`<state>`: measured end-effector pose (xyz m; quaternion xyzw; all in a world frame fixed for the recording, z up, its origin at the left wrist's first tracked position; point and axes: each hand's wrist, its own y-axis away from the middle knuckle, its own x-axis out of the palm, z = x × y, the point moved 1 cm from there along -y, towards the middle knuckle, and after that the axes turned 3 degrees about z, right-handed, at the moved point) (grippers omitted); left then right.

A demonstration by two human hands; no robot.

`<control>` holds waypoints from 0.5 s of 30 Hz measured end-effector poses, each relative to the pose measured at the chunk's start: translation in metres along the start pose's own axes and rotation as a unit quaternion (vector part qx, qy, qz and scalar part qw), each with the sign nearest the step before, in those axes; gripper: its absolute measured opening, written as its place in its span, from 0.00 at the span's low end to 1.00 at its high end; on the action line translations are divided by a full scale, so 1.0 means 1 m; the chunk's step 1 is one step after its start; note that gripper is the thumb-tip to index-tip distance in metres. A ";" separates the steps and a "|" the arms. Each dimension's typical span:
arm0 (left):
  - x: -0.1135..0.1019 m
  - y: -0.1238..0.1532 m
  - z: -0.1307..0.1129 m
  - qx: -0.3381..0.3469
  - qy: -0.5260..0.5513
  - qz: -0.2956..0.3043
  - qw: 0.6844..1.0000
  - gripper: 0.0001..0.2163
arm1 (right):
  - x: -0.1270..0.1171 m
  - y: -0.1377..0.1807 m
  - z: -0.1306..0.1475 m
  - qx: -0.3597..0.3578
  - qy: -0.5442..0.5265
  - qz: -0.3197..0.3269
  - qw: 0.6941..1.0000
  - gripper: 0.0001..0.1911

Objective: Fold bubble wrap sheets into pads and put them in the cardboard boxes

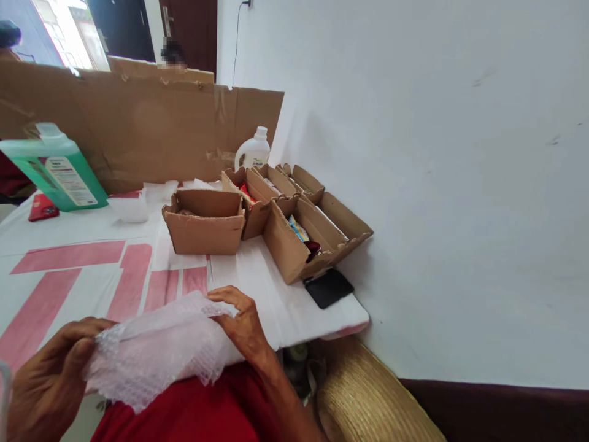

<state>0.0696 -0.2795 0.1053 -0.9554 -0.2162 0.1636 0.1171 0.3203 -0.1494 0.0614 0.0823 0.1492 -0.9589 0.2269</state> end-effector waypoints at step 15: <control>0.031 0.002 -0.051 -0.201 0.254 -0.013 0.946 0.21 | 0.006 0.004 0.001 0.013 0.074 0.051 0.996 0.11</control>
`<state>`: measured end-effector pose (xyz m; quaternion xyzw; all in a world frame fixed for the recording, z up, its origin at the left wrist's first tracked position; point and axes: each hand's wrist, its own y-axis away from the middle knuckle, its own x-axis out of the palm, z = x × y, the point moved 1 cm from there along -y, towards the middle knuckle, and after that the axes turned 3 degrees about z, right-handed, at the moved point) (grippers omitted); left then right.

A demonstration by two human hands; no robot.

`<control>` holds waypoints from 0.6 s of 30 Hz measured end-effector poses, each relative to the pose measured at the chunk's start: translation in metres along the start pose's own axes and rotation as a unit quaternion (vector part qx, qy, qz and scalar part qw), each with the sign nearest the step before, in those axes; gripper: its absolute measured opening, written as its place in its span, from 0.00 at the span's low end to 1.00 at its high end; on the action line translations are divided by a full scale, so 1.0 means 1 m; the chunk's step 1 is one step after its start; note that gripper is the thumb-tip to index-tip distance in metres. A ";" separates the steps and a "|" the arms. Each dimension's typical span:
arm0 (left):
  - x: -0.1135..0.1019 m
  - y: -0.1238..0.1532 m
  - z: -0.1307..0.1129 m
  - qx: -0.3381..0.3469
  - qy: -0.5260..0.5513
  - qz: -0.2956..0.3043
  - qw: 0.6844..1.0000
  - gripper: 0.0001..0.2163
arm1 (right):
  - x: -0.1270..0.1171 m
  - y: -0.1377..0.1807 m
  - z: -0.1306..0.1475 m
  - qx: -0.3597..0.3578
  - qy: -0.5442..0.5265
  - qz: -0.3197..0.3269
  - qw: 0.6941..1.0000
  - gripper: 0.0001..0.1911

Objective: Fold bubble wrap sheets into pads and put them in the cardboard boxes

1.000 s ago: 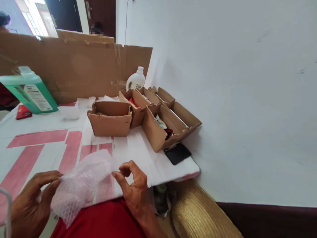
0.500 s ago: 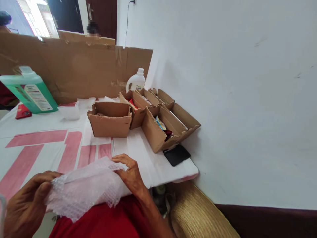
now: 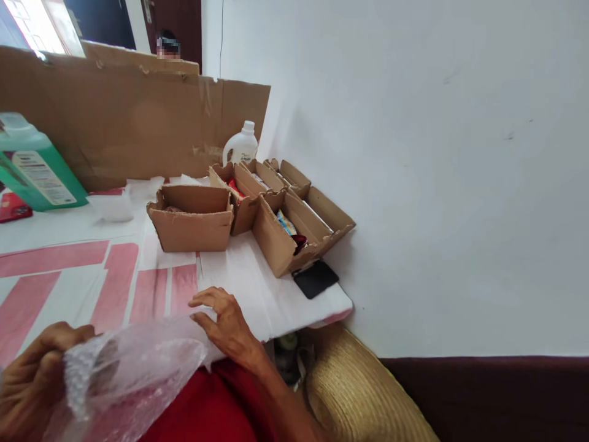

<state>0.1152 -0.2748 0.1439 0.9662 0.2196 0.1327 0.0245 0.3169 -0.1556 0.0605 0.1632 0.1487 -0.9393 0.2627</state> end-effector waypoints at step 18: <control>-0.070 -0.117 0.095 0.012 -0.371 -0.070 0.926 0.24 | -0.073 -0.032 -0.101 0.170 -0.037 -0.138 0.975 0.19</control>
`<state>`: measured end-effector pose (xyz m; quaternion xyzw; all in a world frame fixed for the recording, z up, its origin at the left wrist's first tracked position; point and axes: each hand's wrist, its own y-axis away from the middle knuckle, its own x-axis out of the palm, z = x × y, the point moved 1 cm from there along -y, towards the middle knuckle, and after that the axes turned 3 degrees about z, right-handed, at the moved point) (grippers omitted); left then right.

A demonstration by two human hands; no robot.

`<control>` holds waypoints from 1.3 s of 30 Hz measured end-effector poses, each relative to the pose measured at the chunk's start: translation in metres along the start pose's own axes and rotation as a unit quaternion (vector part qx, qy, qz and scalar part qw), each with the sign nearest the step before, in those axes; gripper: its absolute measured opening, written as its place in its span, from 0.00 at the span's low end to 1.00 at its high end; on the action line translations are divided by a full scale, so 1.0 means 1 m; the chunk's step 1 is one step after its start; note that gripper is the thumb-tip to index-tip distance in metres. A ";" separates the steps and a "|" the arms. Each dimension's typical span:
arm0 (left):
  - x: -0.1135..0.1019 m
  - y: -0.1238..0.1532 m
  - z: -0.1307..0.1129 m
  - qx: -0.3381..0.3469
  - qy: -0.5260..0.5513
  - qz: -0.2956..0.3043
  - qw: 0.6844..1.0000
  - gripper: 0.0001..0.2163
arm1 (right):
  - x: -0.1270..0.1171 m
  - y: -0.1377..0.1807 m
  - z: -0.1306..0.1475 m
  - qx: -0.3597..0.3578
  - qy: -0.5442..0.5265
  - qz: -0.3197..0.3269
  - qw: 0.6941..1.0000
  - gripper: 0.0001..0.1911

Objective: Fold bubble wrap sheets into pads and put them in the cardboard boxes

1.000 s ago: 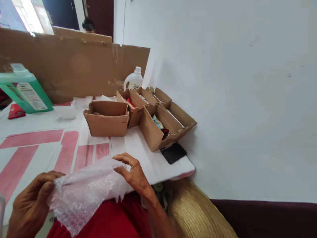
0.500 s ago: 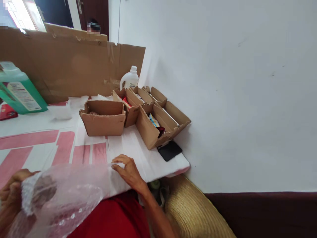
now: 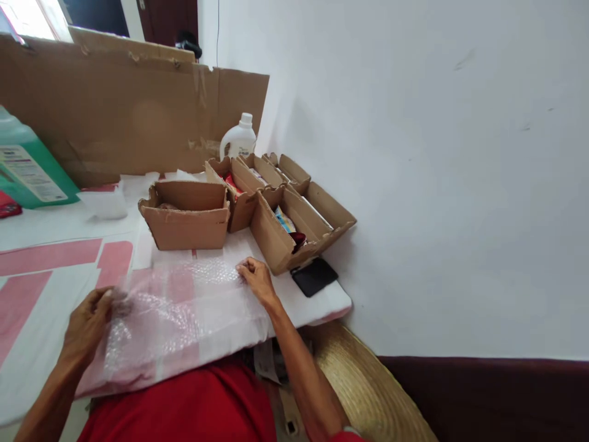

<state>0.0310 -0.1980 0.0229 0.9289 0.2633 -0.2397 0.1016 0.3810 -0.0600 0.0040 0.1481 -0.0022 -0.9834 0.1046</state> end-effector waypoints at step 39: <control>0.004 0.054 0.061 0.388 -0.375 0.130 0.832 0.48 | -0.014 0.104 -0.030 -0.190 0.412 0.205 0.867 0.57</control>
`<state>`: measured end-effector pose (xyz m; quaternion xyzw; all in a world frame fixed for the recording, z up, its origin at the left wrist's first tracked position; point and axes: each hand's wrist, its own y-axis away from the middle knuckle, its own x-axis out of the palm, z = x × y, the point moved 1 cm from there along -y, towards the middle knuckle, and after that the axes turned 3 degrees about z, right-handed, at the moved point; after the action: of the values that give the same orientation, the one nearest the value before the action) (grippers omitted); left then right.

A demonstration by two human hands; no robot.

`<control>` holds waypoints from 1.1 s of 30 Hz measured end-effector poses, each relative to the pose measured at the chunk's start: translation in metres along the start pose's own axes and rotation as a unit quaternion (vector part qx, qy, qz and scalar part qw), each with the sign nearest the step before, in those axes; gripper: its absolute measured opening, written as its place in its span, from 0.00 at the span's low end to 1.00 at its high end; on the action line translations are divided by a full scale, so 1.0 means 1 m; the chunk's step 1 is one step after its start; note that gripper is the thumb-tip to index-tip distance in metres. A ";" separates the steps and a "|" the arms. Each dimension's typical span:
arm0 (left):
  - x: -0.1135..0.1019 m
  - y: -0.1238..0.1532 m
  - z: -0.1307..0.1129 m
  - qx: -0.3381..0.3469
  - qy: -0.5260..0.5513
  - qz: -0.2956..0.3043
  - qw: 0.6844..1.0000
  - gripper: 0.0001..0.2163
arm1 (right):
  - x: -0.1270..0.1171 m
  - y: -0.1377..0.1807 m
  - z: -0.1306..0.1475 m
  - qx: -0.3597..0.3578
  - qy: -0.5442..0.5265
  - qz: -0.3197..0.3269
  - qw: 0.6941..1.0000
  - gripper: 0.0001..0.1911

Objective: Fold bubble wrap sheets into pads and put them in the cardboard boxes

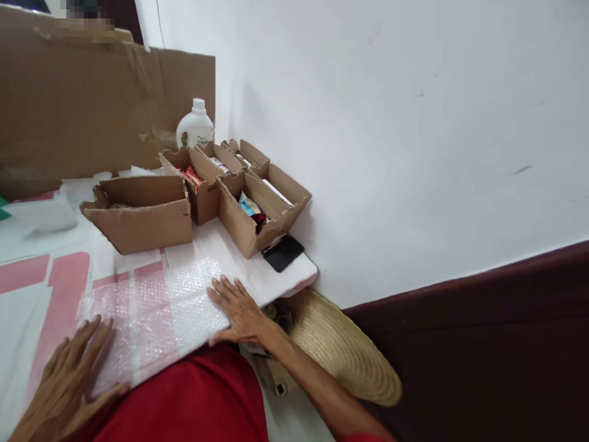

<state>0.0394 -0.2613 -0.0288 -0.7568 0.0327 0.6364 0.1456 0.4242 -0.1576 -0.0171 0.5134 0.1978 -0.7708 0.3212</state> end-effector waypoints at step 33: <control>-0.036 -0.010 -0.007 -0.329 0.220 -0.075 0.915 0.18 | 0.031 -0.006 0.020 0.189 -0.055 -0.344 0.918 0.15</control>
<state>0.0413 -0.2584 0.0088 -0.8828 -0.2046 0.4160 -0.0754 0.3983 -0.1750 -0.0376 0.4215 0.1947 -0.8839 -0.0565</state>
